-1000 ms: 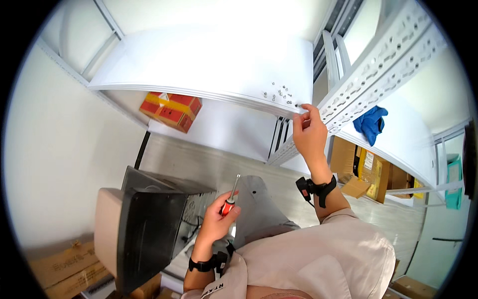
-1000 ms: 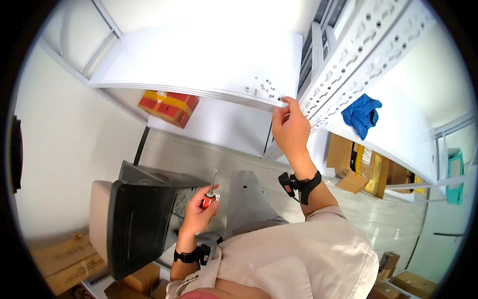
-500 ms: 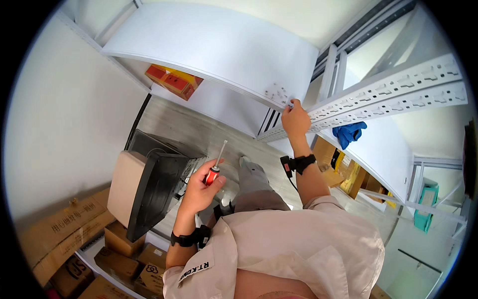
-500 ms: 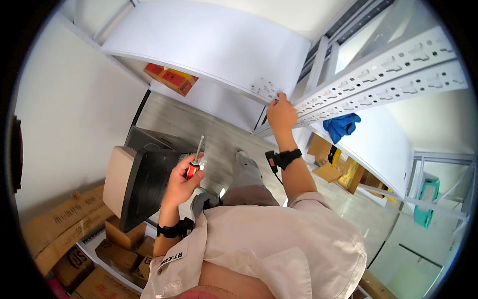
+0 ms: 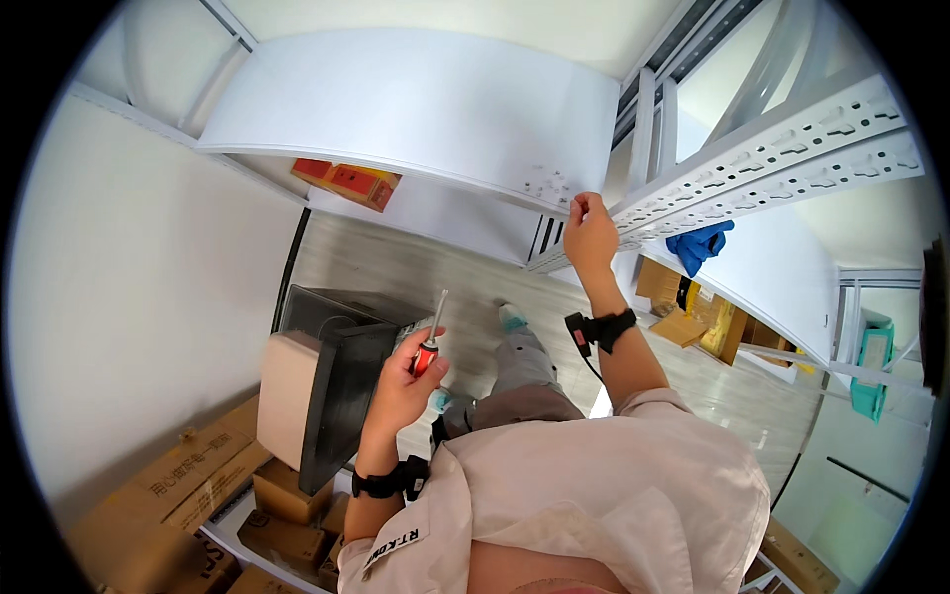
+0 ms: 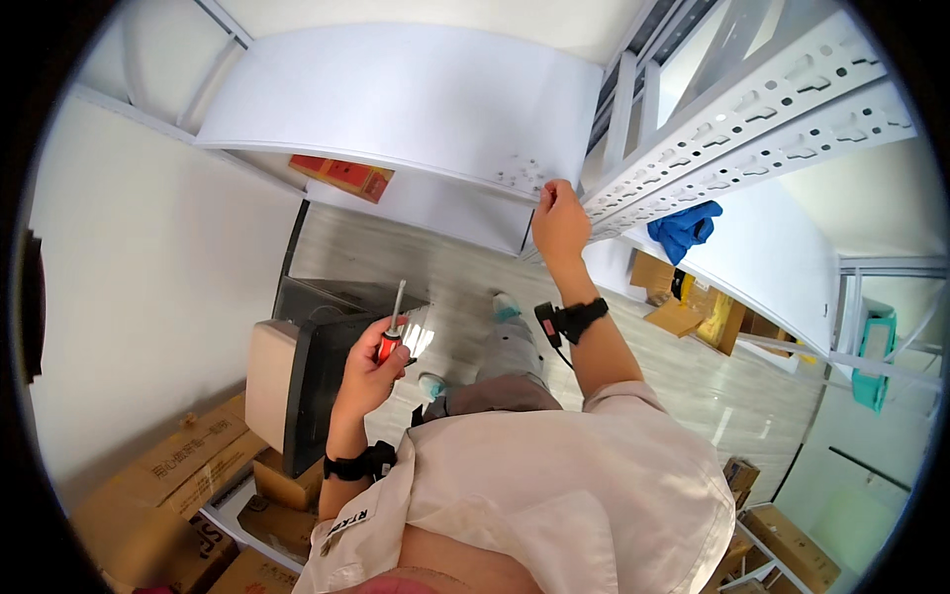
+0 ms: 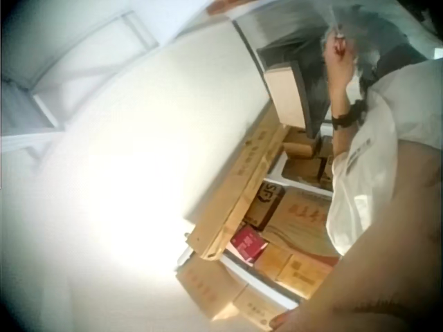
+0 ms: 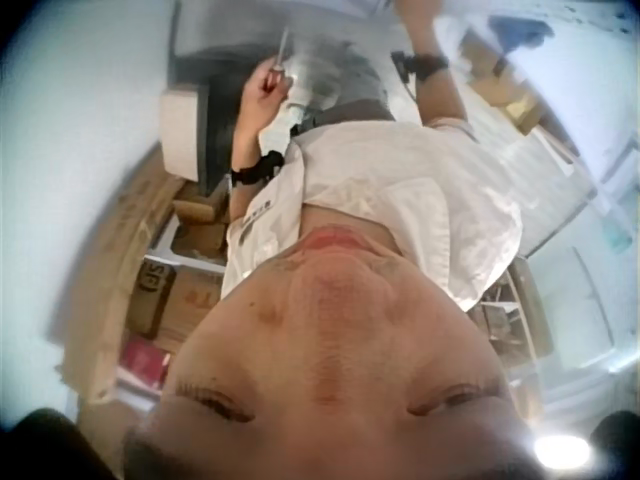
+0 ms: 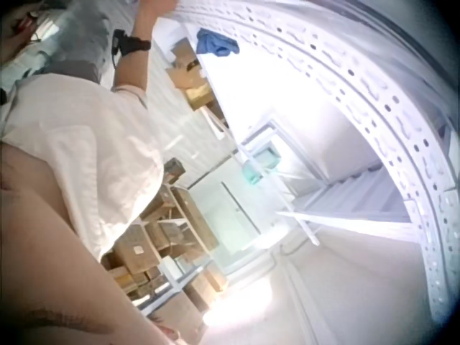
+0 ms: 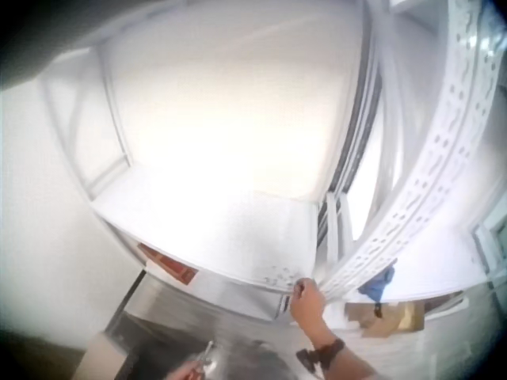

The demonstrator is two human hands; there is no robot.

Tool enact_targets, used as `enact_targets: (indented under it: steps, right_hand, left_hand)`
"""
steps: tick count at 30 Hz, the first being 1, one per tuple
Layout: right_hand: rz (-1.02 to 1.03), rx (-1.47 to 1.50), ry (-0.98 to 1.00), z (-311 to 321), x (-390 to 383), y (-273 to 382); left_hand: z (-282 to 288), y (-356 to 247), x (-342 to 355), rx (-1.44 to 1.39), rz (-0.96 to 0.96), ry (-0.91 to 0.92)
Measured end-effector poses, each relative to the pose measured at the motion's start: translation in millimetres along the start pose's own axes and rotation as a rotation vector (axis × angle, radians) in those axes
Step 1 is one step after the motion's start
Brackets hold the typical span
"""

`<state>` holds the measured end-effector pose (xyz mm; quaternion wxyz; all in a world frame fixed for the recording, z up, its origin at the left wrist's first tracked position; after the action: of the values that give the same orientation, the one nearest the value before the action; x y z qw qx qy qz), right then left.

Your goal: The person unscrews and removes screws from the back of a computer case using a screwdriver while sitting on the floor.

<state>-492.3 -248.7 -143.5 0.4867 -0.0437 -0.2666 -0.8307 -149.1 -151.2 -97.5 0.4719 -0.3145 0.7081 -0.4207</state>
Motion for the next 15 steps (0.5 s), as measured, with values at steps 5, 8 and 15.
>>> enact_targets:
  steps: [5, 8, 15]
  right_hand:
    - [0.015, 0.535, 0.189, 25.0, -34.4, 49.1]
    - [0.077, 0.689, 0.343, 31.7, -67.9, 88.0]
    - [0.286, 0.734, 0.822, 11.8, -168.3, 138.5]
  left_hand:
    - [10.2, 6.9, 1.7, 0.044, 0.080, 0.128]
    - [22.3, 22.9, 1.6, 0.057, 0.060, 0.125]
    - [40.6, 60.9, 4.3, -0.149, -0.008, -0.042]
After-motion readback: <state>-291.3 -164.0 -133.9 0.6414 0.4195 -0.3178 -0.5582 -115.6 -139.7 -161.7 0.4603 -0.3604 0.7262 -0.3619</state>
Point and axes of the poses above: each hand's wrist, its own x-axis towards the middle knuckle, its own z-axis out of the back of the hand, y = z × x, the point moved 6 cm from there along x, towards the middle knuckle, and after that the axes turned 13 degrees about -x, right-handed, at the moved point
